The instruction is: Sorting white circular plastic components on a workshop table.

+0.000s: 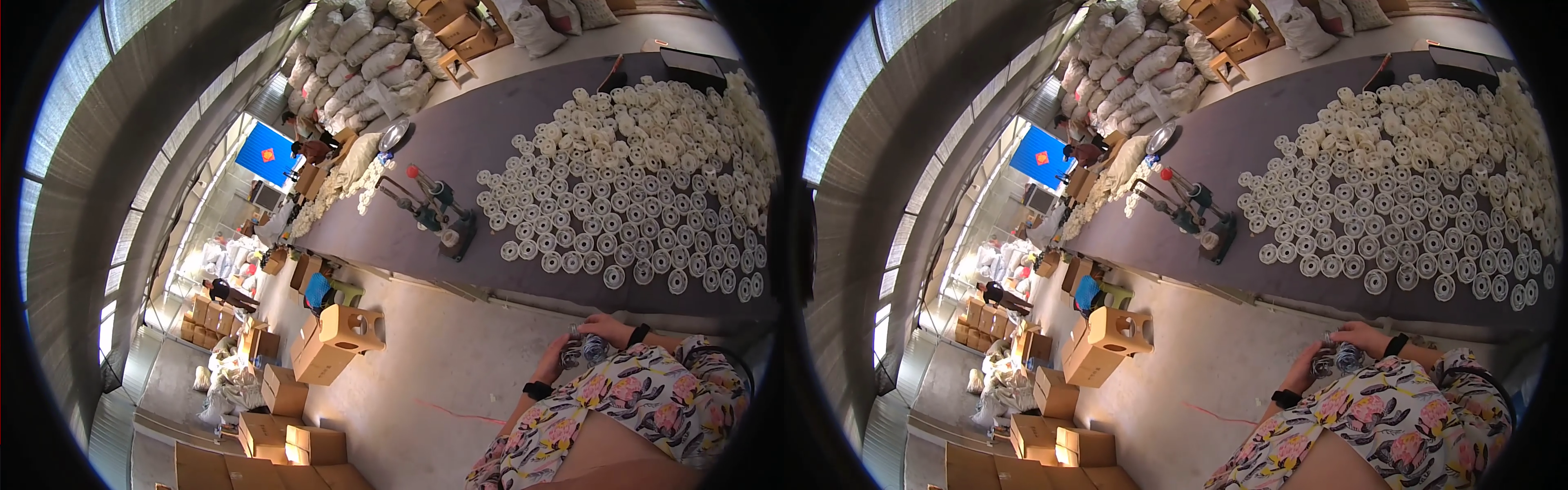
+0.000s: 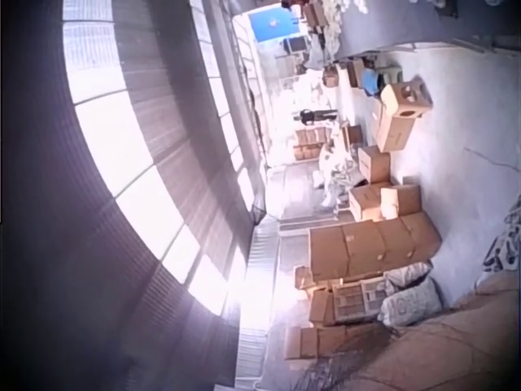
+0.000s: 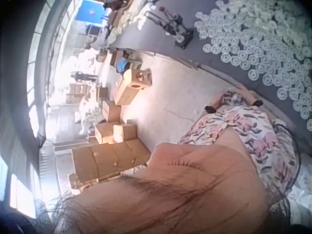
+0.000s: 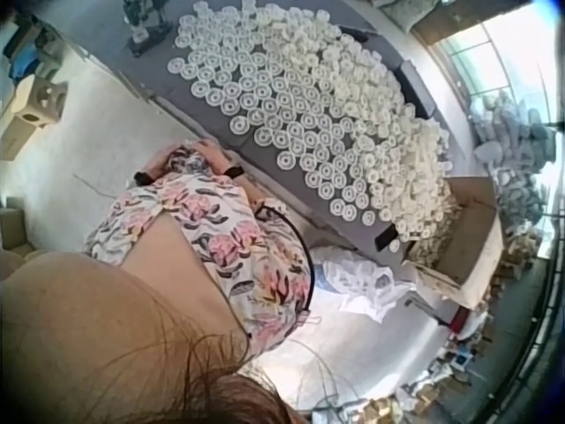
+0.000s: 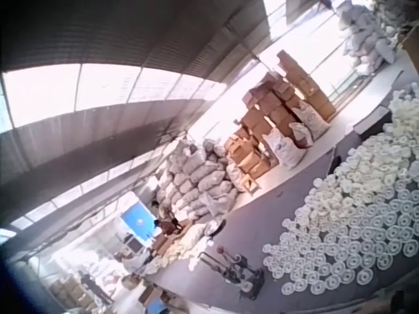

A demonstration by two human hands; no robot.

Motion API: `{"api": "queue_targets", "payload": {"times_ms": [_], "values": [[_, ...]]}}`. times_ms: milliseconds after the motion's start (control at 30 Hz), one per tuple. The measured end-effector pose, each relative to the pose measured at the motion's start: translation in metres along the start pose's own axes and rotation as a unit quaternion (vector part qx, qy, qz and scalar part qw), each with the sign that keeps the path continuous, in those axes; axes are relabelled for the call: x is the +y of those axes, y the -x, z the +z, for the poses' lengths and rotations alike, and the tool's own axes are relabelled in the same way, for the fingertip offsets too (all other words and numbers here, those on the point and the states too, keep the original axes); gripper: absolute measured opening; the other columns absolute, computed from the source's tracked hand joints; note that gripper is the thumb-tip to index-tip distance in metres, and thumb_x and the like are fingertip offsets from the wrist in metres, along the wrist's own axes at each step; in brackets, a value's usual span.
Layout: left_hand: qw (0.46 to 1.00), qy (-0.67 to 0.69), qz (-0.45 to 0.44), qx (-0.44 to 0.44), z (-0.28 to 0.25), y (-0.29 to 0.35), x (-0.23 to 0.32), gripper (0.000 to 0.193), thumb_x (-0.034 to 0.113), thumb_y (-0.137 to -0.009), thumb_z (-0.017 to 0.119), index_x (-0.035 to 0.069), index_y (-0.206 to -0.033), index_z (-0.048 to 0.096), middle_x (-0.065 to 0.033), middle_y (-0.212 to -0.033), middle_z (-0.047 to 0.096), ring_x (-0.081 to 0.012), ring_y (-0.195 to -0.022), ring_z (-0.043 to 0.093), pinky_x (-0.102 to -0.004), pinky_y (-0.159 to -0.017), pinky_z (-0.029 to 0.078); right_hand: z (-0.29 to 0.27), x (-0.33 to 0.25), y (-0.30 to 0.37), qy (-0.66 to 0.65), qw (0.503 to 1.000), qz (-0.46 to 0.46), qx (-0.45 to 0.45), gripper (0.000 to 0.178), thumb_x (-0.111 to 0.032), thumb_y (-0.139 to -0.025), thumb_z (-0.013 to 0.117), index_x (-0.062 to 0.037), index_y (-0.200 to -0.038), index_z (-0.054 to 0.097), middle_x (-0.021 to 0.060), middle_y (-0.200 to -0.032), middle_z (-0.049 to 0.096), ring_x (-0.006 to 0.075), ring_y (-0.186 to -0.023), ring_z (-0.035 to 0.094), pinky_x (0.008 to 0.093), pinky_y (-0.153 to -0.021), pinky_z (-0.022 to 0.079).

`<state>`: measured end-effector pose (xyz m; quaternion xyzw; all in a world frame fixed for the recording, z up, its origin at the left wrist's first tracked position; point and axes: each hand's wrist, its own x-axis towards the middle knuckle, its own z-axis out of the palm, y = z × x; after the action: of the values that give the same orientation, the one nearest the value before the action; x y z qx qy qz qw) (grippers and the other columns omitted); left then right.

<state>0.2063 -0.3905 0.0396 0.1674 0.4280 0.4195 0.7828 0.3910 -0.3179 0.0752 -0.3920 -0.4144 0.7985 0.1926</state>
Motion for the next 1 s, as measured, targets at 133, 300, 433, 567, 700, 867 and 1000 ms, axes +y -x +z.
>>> {"api": "queue_targets", "payload": {"times_ms": [133, 300, 433, 567, 700, 867, 1000], "values": [[0.999, 0.009, 0.015, 0.034, -0.001, -0.003, -0.004, 0.031, 0.031, -0.087, 0.047, 0.004, -0.1, 0.054, -0.0035, -0.089, 0.059, -0.0115, -0.075, 0.056, -0.0241, -0.062, 0.046, 0.002, 0.004, -0.005, 0.033, 0.999, 0.008, -0.002, 0.041, -0.029, -0.075, 0.063, 0.0047, -0.097, 0.055, 0.0064, -0.085, 0.058, 0.0112, -0.075, 0.052, 0.0244, -0.065, 0.041], [0.996, -0.005, 0.048, 0.074, 0.005, 0.001, 0.0, 0.03, 0.031, -0.087, 0.046, 0.005, -0.099, 0.055, -0.0034, -0.089, 0.059, -0.0107, -0.073, 0.056, -0.0237, -0.06, 0.046, 0.007, -0.002, -0.004, 0.023, 1.0, 0.004, 0.017, 0.038, -0.029, -0.075, 0.064, 0.0034, -0.093, 0.056, 0.0048, -0.083, 0.057, 0.0104, -0.074, 0.052, 0.0245, -0.065, 0.041], [0.995, -0.017, 0.055, 0.079, 0.003, 0.004, -0.001, 0.033, 0.032, -0.088, 0.044, 0.005, -0.103, 0.053, -0.0044, -0.091, 0.059, -0.011, -0.077, 0.056, -0.0244, -0.063, 0.046, 0.006, 0.005, -0.012, 0.023, 0.999, 0.0, 0.025, 0.038, -0.03, -0.074, 0.064, 0.0031, -0.092, 0.056, 0.0043, -0.081, 0.057, 0.01, -0.071, 0.052, 0.0247, -0.062, 0.042], [0.995, 0.036, 0.064, 0.067, 0.005, 0.013, 0.007, 0.039, 0.036, -0.089, 0.039, 0.005, -0.11, 0.049, -0.0071, -0.094, 0.058, -0.0127, -0.083, 0.054, -0.0283, -0.069, 0.046, 0.002, 0.01, -0.018, -0.045, 0.999, -0.012, 0.026, 0.041, -0.03, -0.074, 0.064, 0.0033, -0.094, 0.054, 0.0055, -0.08, 0.057, 0.0112, -0.069, 0.054, 0.0249, -0.061, 0.043], [0.994, 0.071, 0.034, 0.078, -0.011, 0.008, -0.002, 0.044, 0.04, -0.088, 0.04, 0.003, -0.109, 0.05, -0.008, -0.094, 0.059, -0.015, -0.082, 0.055, -0.0312, -0.07, 0.046, 0.001, 0.004, -0.012, -0.079, 0.997, -0.008, 0.016, 0.042, -0.03, -0.075, 0.064, 0.0037, -0.096, 0.052, 0.0066, -0.081, 0.058, 0.0123, -0.069, 0.056, 0.0247, -0.062, 0.044], [0.987, 0.107, 0.009, 0.116, -0.021, 0.01, -0.005, 0.042, 0.04, -0.086, 0.044, 0.002, -0.1, 0.055, -0.0069, -0.088, 0.06, -0.016, -0.077, 0.056, -0.031, -0.067, 0.046, 0.012, -0.006, -0.014, -0.072, 0.997, 0.009, -0.006, 0.041, -0.029, -0.075, 0.063, 0.0041, -0.095, 0.052, 0.0077, -0.082, 0.058, 0.013, -0.071, 0.056, 0.0246, -0.062, 0.045], [0.989, 0.104, -0.003, 0.103, -0.025, 0.003, -0.007, 0.037, 0.036, -0.085, 0.047, 0.003, -0.099, 0.054, -0.0075, -0.091, 0.059, -0.0174, -0.081, 0.056, -0.0316, -0.071, 0.046, 0.003, 0.008, -0.023, -0.057, 0.998, 0.01, 0.004, 0.042, -0.03, -0.075, 0.064, 0.0044, -0.096, 0.051, 0.0082, -0.083, 0.058, 0.0133, -0.072, 0.056, 0.025, -0.063, 0.045]]}}
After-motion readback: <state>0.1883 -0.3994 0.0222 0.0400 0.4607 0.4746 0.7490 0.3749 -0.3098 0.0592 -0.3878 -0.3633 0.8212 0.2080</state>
